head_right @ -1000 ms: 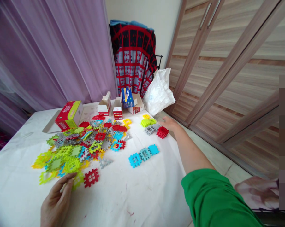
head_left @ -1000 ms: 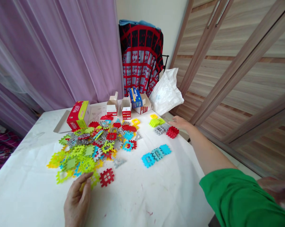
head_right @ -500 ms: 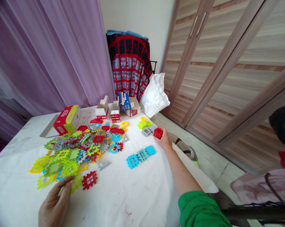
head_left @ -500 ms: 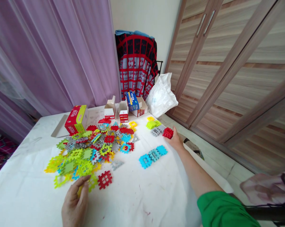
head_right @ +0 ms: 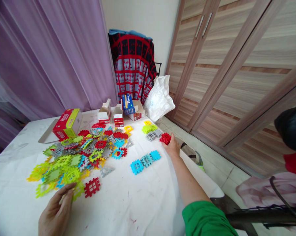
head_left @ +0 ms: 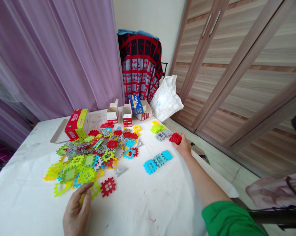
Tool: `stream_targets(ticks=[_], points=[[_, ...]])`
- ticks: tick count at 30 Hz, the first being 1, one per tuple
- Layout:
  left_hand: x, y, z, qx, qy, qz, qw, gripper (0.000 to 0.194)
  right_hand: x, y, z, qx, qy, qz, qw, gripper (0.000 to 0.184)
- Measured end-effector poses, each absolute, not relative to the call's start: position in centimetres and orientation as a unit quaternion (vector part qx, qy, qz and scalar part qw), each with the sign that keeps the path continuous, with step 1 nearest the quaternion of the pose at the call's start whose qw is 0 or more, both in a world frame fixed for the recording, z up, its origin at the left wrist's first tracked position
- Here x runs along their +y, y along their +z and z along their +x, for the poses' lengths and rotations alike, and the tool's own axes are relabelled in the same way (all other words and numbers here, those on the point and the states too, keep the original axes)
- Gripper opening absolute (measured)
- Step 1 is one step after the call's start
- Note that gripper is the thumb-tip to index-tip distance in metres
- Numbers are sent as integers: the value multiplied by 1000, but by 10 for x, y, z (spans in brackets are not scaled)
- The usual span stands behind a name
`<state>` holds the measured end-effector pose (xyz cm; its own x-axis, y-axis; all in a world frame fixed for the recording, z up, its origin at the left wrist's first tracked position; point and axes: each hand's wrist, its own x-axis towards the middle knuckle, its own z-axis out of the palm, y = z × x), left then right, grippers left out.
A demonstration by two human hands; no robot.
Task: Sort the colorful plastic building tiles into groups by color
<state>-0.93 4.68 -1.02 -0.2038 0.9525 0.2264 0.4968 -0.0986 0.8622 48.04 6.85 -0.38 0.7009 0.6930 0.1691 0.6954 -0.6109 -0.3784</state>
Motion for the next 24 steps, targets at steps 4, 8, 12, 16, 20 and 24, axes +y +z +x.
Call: stream_targets(ticks=[4,8,12,16,20,24], points=[[48,-12,-10,629,453,579,252,37,71,-3,482,-389,6,-896,212,86],[48,-14,-10,626,461,575,255,38,73,-4,486,-399,25,-892,210,88],[47,-11,-7,628,462,571,257,37,75,-6,490,-411,31,-887,207,86],[46,-9,-7,631,456,570,264,38,74,-6,488,-410,16,-890,200,82],[47,-11,-7,634,454,565,269,41,69,-5,484,-372,-5,-907,196,80],[48,-13,-8,631,452,569,270,40,65,-5,484,-367,-6,-907,205,81]])
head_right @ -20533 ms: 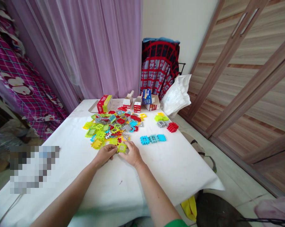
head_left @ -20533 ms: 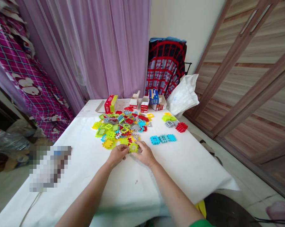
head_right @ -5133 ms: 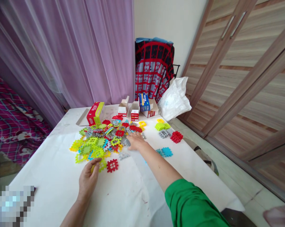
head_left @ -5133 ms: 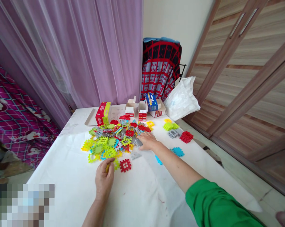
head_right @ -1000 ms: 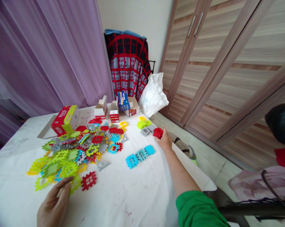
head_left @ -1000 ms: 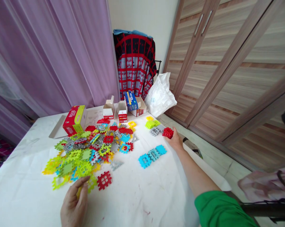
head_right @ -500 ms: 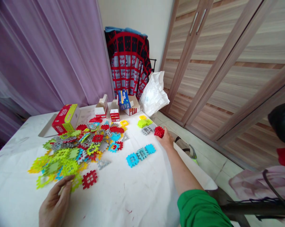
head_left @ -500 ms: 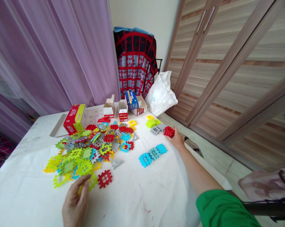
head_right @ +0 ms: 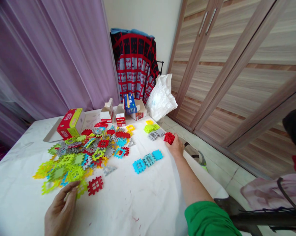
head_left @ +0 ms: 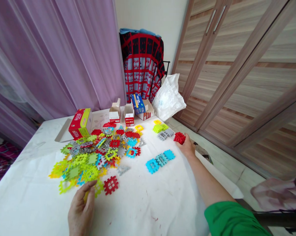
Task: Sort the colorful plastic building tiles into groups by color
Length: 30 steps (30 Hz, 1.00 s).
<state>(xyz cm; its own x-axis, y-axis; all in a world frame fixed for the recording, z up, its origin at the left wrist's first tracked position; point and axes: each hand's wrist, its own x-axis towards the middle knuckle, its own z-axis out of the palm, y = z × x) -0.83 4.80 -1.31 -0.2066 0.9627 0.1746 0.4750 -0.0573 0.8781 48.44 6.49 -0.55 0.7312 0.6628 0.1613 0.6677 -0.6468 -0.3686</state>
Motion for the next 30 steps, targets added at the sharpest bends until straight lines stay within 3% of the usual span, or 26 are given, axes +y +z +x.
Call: stream_targets(ticks=[9,11,14,18,22,30], points=[[51,-21,-14,622,458,582,252,41,65,-7,482,-365,-35,-896,252,90],[51,-22,-14,623,459,583,248,41,63,-8,481,-371,-93,-881,280,82],[51,-21,-13,622,460,584,248,41,61,-8,474,-433,-189,-824,311,52],[51,-20,-12,623,462,582,244,40,66,-7,455,-539,-188,-774,272,24],[52,-21,-12,622,462,583,245,40,75,-7,440,-558,-185,-780,214,22],[51,-24,-13,620,462,582,252,41,69,-2,448,-554,-159,-788,218,22]])
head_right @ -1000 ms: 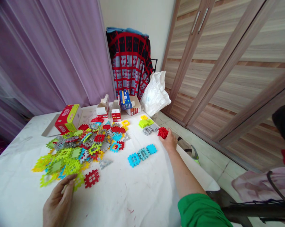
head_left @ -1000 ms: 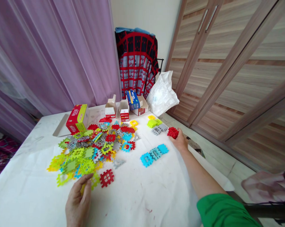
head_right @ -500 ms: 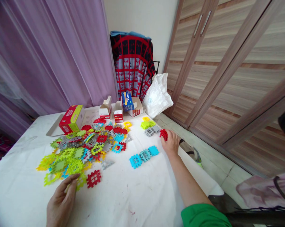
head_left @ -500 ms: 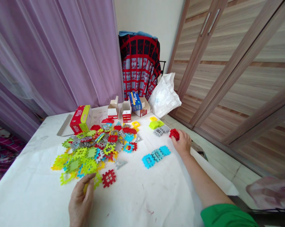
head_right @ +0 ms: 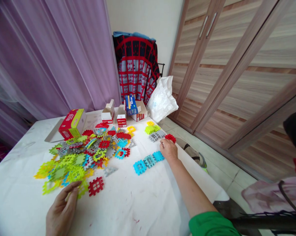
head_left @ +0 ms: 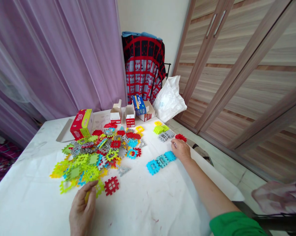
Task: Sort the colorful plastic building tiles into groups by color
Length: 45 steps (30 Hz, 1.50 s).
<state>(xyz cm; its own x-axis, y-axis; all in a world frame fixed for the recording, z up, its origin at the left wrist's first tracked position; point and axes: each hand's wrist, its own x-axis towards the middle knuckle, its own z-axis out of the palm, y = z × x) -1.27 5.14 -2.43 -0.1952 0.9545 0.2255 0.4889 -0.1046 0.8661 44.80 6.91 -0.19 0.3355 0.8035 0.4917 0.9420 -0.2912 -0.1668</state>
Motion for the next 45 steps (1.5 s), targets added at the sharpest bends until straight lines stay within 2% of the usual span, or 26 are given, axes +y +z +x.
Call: stream_targets(ticks=[9,16,30,39,45], points=[[52,-26,-15,622,453,581,263,41,60,-1,448,-532,-103,-807,233,26],[50,-12,-10,634,445,575,265,40,76,14,421,-562,0,-817,125,33],[48,-12,-8,625,458,574,266,37,94,17,412,-599,-4,-793,111,34],[50,-20,-12,623,459,584,246,38,84,12,418,-587,-22,-793,162,28],[51,-22,-10,604,474,598,230,35,65,11,402,-579,-56,-749,316,28]])
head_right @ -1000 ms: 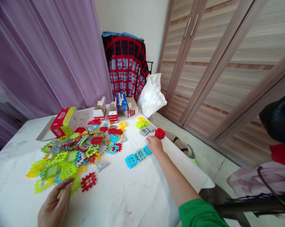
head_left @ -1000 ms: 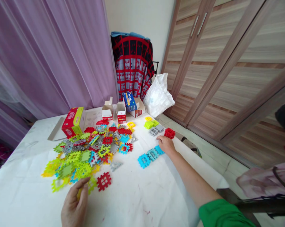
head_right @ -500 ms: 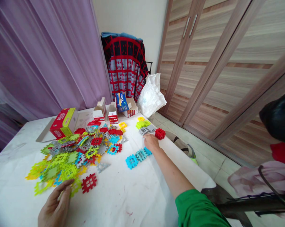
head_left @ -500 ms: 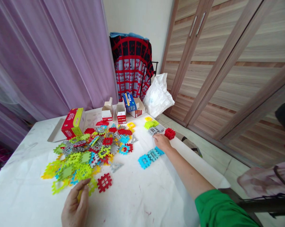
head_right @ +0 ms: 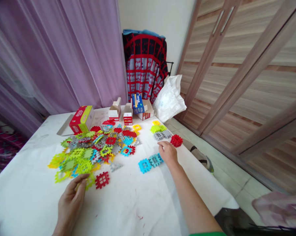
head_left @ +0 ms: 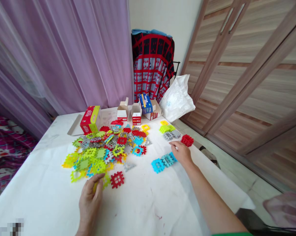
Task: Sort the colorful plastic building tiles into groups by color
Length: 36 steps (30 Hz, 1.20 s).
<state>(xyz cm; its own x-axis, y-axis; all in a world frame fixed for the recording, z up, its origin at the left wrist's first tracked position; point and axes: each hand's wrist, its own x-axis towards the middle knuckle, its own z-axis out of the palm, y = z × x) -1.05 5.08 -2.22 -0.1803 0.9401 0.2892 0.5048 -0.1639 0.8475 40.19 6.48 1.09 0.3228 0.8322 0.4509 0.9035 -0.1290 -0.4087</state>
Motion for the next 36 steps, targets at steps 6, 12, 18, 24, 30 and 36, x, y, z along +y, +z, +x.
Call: stream_targets(ticks=[6,12,18,24,30,36], points=[[51,-22,-6,595,493,589,236,32,56,4,323,-658,-35,-639,397,29],[50,-20,-3,600,502,570,251,33,66,7,264,-738,-5,-586,334,28],[51,-20,-1,594,500,581,244,31,88,22,260,-704,-5,-678,212,26],[51,-20,-1,592,496,591,235,30,101,24,258,-700,9,-708,95,35],[50,-20,-3,595,484,593,245,33,91,20,260,-682,28,-707,186,42],[51,-20,-2,599,481,591,247,34,53,16,330,-536,46,-738,408,46]])
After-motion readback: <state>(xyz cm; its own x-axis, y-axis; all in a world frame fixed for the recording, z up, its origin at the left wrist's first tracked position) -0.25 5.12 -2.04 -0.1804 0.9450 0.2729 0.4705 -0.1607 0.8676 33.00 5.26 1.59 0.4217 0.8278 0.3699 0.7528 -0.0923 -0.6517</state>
